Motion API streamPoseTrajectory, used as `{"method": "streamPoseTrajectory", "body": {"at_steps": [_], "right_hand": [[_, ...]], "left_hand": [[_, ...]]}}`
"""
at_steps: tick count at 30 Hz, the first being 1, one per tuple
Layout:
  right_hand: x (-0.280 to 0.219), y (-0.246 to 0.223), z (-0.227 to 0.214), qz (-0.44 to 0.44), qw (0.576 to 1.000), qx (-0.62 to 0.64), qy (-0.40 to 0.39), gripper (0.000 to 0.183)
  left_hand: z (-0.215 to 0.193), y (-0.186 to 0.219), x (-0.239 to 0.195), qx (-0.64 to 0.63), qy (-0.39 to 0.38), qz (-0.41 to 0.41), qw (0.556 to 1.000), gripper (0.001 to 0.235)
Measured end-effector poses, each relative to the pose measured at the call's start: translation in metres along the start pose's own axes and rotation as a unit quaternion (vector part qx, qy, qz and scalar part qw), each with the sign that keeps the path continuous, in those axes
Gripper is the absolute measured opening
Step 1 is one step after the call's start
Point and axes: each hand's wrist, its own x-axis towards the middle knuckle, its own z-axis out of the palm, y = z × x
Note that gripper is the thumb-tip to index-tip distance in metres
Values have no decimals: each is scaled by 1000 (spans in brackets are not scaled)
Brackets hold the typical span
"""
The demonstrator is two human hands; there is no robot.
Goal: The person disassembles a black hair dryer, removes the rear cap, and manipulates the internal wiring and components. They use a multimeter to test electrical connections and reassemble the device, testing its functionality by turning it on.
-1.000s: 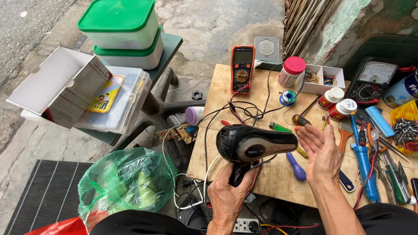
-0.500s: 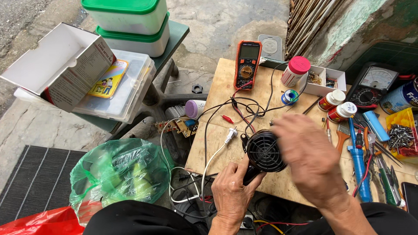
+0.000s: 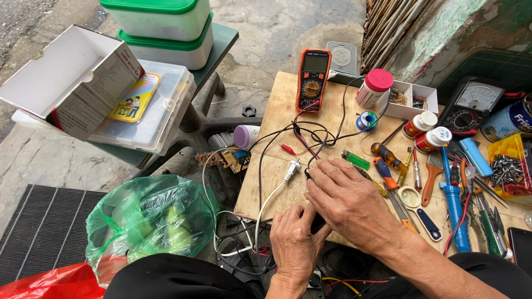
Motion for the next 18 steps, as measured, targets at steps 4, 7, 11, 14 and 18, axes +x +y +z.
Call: {"method": "streamPoseTrajectory", "body": {"at_steps": [4,7,11,14,18], "right_hand": [[-4,0,6,-20,1000,-14,-19,18],[-4,1,6,-25,999,-13,-21,18],[1,1,3,-27,999,-1,-16,18],[2,2,5,-29,999,-9,-21,19],[3,3,4,-26,1000,-2,-18,18]], "left_hand": [[3,2,0,-2,-5,-4,1000,33],[4,2,-1,-6,-9,-9,1000,33],[4,2,-1,-2,-12,-13,1000,32],[5,1,0,-2,-7,-15,1000,33],[3,2,1,-11,-14,-18,1000,33]]}}
